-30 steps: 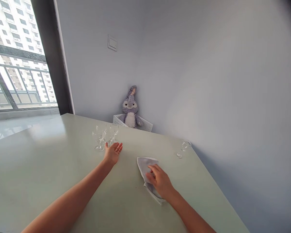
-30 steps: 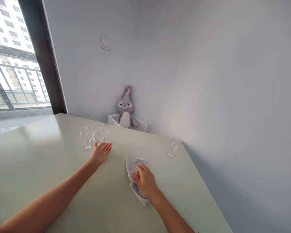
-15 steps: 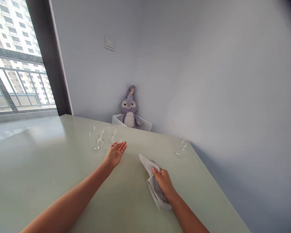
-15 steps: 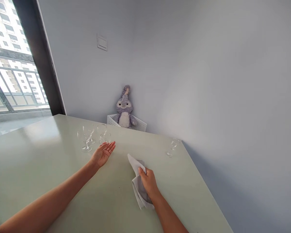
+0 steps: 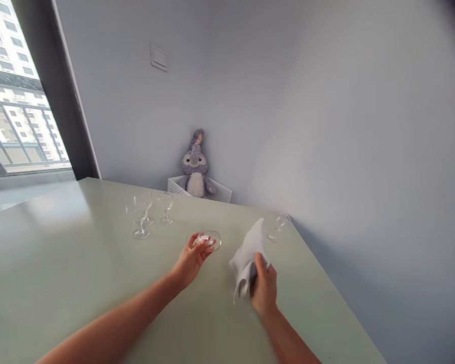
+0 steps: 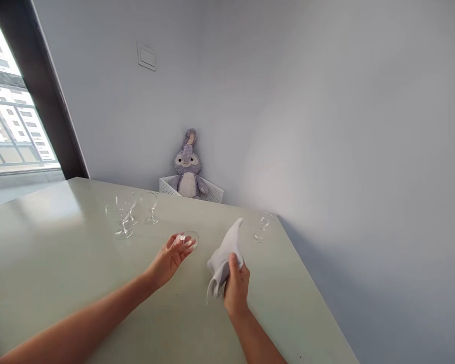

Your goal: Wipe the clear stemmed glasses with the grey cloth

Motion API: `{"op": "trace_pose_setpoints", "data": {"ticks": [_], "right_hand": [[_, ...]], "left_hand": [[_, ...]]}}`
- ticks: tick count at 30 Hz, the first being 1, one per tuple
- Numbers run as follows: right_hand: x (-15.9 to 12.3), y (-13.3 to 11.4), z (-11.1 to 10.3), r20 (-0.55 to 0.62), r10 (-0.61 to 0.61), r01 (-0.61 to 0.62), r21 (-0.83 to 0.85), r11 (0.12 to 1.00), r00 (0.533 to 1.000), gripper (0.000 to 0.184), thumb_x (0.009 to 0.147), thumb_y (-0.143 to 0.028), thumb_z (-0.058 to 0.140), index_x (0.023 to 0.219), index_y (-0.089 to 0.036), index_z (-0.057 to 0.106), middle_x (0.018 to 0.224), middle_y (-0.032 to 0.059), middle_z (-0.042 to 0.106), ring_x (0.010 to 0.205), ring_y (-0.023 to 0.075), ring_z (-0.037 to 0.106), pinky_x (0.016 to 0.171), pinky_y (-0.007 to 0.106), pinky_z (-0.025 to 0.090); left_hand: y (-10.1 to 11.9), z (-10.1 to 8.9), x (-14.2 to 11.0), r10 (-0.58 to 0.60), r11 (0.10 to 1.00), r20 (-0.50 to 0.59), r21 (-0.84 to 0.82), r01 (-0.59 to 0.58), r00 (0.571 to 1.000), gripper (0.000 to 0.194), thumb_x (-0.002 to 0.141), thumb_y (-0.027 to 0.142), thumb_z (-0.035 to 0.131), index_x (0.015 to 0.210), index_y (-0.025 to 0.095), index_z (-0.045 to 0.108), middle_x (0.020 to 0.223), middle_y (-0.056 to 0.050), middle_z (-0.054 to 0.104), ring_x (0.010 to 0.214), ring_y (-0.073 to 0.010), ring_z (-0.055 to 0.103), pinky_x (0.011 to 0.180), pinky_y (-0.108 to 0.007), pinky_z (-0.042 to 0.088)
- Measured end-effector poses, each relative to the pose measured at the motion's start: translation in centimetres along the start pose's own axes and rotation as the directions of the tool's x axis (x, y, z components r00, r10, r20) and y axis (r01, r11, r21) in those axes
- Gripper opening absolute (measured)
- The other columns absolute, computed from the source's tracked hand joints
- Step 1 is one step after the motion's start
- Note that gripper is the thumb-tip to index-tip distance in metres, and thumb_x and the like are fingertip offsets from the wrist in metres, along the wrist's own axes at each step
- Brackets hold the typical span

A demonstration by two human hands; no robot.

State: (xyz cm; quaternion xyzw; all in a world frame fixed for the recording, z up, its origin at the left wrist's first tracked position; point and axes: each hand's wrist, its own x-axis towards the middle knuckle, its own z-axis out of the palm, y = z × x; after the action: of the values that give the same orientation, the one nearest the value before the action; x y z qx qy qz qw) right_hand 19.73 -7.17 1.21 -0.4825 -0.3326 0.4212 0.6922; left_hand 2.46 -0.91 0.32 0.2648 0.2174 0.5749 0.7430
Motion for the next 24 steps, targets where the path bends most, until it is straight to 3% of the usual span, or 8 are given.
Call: {"op": "trace_pose_setpoints", "data": {"ticks": [3,5,7,12,16,21,24], "right_hand": [[-2.0,0.5,1.1,0.24,-0.142,0.205,-0.262,0.943,0.96,0.037,0.081,-0.04,0.052,0.114,-0.024,0.053,0.112,0.0053,0.058,0.106,0.0223,0.05,0.088,0.034,0.041],[-3.1,0.9,1.8,0.43,-0.146,0.302,-0.323,0.897,0.891,0.042,0.083,-0.036,0.05,0.124,-0.026,0.046,0.129,0.0042,0.046,0.121,0.0225,0.038,0.1,0.036,0.03],[-3.7,1.1,2.2,0.528,-0.107,0.323,-0.337,0.884,0.843,0.047,0.084,-0.034,0.048,0.13,-0.028,0.039,0.138,0.0023,0.036,0.127,0.0213,0.029,0.105,0.037,0.023],[-3.5,0.4,2.4,0.601,0.025,0.18,-0.279,0.943,0.799,0.049,0.086,-0.032,0.046,0.133,-0.028,0.033,0.137,0.0026,0.038,0.126,0.0204,0.032,0.104,0.037,0.027],[-3.2,0.3,2.4,0.618,0.029,0.223,-0.326,0.919,0.785,0.047,0.085,-0.028,0.047,0.131,-0.028,0.036,0.131,0.003,0.045,0.118,0.0203,0.042,0.098,0.035,0.034],[-2.4,1.7,1.8,0.568,-0.056,0.408,-0.516,0.753,0.821,0.037,0.079,-0.026,0.052,0.116,-0.024,0.053,0.109,0.0054,0.06,0.095,0.021,0.056,0.082,0.032,0.043],[-1.6,2.0,1.4,0.48,-0.042,0.319,-0.513,0.797,0.876,0.027,0.077,-0.031,0.056,0.102,-0.021,0.061,0.09,0.0045,0.064,0.079,0.0195,0.057,0.072,0.03,0.044]], "left_hand": [[-1.3,0.5,-1.4,0.017,0.996,0.038,0.085,-0.02,0.999,0.033,0.07,0.024,0.068,0.097,0.021,0.05,0.094,-0.003,0.061,0.093,-0.0167,0.058,0.09,-0.036,0.04],[-1.6,0.7,-2.0,0.019,0.987,0.063,0.16,-0.029,0.998,0.034,0.071,0.025,0.066,0.1,0.021,0.049,0.094,-0.003,0.06,0.09,-0.0156,0.058,0.087,-0.034,0.041],[-1.5,0.6,-2.3,0.033,0.967,0.065,0.251,-0.048,0.997,0.036,0.072,0.026,0.065,0.102,0.022,0.047,0.094,-0.003,0.059,0.089,-0.0152,0.056,0.083,-0.03,0.042],[-1.3,0.3,-2.4,0.056,0.937,0.079,0.34,-0.08,0.995,0.04,0.068,0.029,0.067,0.102,0.023,0.046,0.096,-0.003,0.058,0.09,-0.0163,0.055,0.078,-0.027,0.043],[-1.5,0.2,-2.5,0.027,0.936,0.071,0.348,-0.05,0.997,0.042,0.067,0.033,0.068,0.101,0.022,0.046,0.094,-0.003,0.058,0.089,-0.0169,0.056,0.078,-0.029,0.043],[-1.9,0.2,-2.7,-0.01,0.92,0.092,0.392,-0.027,0.996,0.047,0.065,0.032,0.07,0.103,0.022,0.044,0.099,-0.005,0.057,0.095,-0.0198,0.056,0.081,-0.032,0.044],[-2.1,0.0,-2.7,-0.03,0.91,0.151,0.413,-0.035,0.988,0.048,0.067,0.033,0.068,0.108,0.025,0.043,0.109,-0.006,0.054,0.105,-0.0225,0.052,0.084,-0.034,0.044]]}}
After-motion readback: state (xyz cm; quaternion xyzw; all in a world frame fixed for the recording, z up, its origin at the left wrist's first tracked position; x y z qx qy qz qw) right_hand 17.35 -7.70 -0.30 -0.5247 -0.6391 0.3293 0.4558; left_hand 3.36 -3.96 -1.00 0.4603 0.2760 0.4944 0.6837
